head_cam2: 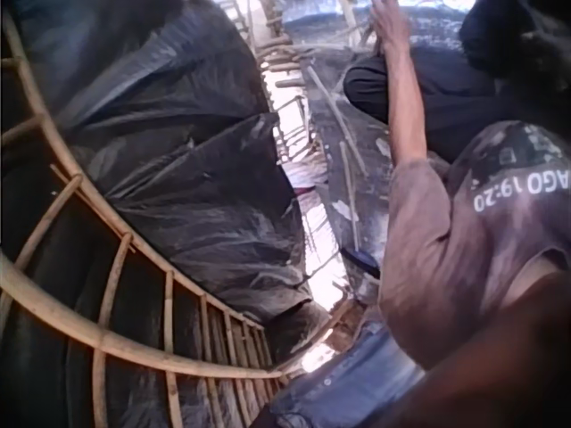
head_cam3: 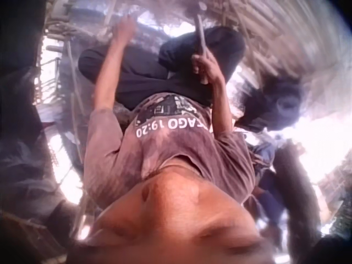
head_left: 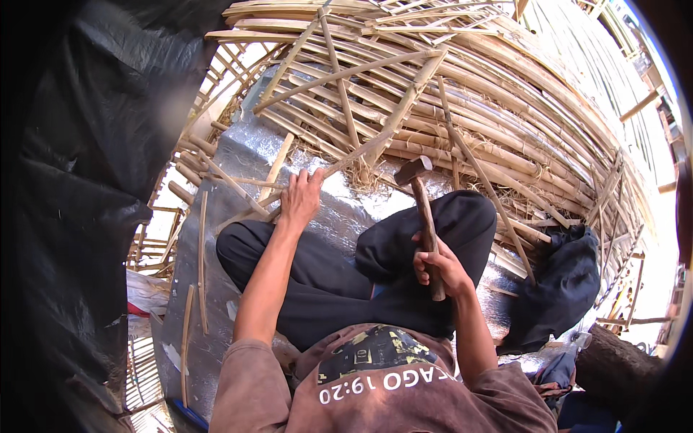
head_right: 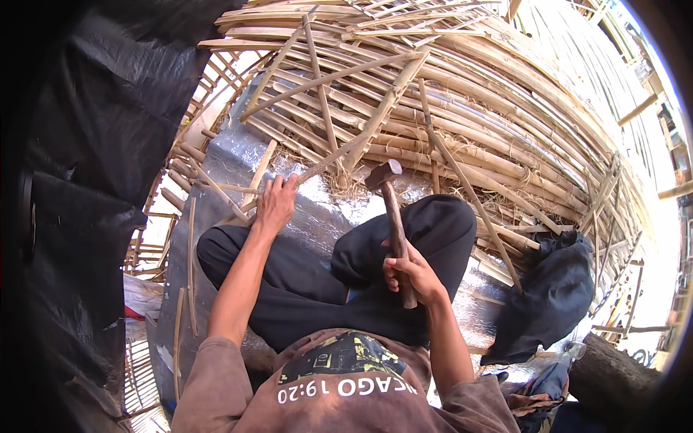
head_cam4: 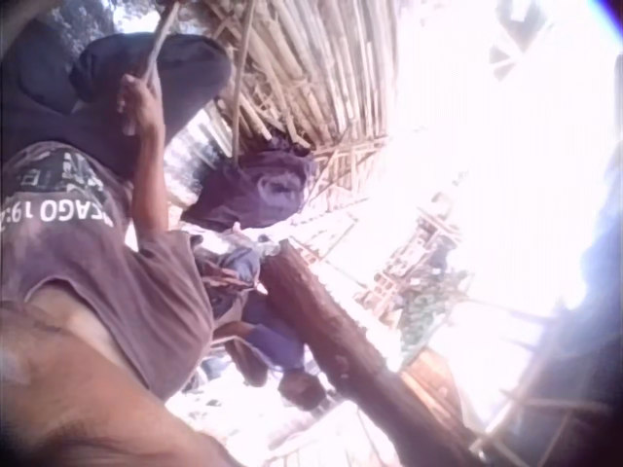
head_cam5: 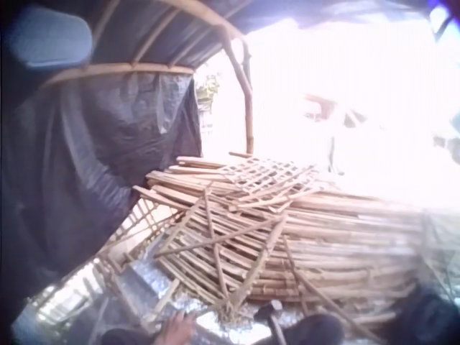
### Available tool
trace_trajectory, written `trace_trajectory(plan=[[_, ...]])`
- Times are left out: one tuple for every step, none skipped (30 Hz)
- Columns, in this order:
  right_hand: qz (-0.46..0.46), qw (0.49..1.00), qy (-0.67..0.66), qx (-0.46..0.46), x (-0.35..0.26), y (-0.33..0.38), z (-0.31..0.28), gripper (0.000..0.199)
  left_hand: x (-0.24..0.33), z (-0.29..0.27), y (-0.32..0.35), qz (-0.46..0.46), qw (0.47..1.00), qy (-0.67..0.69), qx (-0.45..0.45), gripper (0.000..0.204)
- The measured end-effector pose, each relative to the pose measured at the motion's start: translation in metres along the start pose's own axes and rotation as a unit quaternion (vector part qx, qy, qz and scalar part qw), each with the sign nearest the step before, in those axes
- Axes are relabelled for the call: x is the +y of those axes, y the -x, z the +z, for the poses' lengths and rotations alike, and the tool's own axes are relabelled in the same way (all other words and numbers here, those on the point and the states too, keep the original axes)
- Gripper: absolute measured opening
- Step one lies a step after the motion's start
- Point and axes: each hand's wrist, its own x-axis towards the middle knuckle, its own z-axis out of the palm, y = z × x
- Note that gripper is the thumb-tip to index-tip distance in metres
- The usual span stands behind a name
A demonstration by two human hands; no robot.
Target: The person constructs a bamboo frame by hand and using a hammer, fitting bamboo strips together and securing them.
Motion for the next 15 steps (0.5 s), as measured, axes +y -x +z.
trace_trajectory(plan=[[0.015, 1.0, 0.005, -0.011, -0.002, -0.002, -0.003, 0.039, 0.001, -0.002, 0.001, -0.015, 1.0, -0.006, -0.007, 0.032], [0.028, 0.999, 0.008, -0.019, -0.004, -0.002, -0.006, 0.04, 0.005, -0.007, 0.002, -0.025, 1.0, -0.01, -0.015, 0.032], [0.027, 0.999, 0.033, -0.02, -0.003, -0.002, -0.008, 0.039, 0.008, -0.009, 0.003, -0.034, 0.999, -0.014, -0.023, 0.032], [0.026, 0.998, 0.058, -0.02, -0.001, -0.004, -0.009, 0.038, 0.003, -0.001, 0.003, -0.043, 0.998, -0.027, -0.023, 0.032], [0.023, 0.996, 0.083, -0.019, 0.003, -0.007, -0.008, 0.037, 0.003, 0.0, 0.003, -0.055, 0.998, -0.024, -0.034, 0.032], [0.011, 0.993, 0.118, 0.004, 0.009, -0.008, -0.006, 0.034, 0.004, 0.0, 0.004, -0.066, 0.997, -0.023, -0.045, 0.032], [-0.018, 0.986, 0.166, 0.026, 0.012, -0.009, 0.0, 0.028, 0.005, 0.0, 0.001, -0.077, 0.995, -0.023, -0.056, 0.032], [-0.046, 0.974, 0.215, 0.053, 0.012, -0.014, 0.009, 0.028, 0.002, 0.001, -0.001, -0.082, 0.994, -0.035, -0.061, 0.032], [-0.074, 0.959, 0.263, 0.079, 0.01, -0.021, 0.018, 0.027, -0.002, 0.001, -0.003, -0.09, 0.994, -0.029, -0.057, 0.033], [-0.095, 0.946, 0.293, 0.096, 0.011, -0.035, 0.018, 0.027, -0.006, 0.003, -0.005, -0.099, 0.993, -0.022, -0.053, 0.034], [-0.116, 0.932, 0.322, 0.115, 0.013, -0.055, 0.013, 0.028, -0.009, 0.004, -0.008, -0.106, 0.993, -0.016, -0.05, 0.035], [-0.128, 0.903, 0.382, 0.146, 0.014, -0.078, 0.008, 0.032, -0.009, 0.003, -0.01, -0.106, 0.994, -0.015, -0.034, 0.035], [-0.137, 0.871, 0.438, 0.175, 0.013, -0.099, 0.009, 0.037, -0.01, 0.0, -0.01, -0.113, 0.993, -0.006, -0.022, 0.035], [-0.112, 0.872, 0.432, 0.199, 0.009, -0.112, 0.023, 0.038, -0.011, -0.002, -0.008, -0.118, 0.993, 0.002, -0.013, 0.034], [-0.088, 0.873, 0.426, 0.222, 0.006, -0.125, 0.037, 0.039, -0.011, -0.005, -0.007, -0.123, 0.992, 0.012, -0.002, 0.034]])
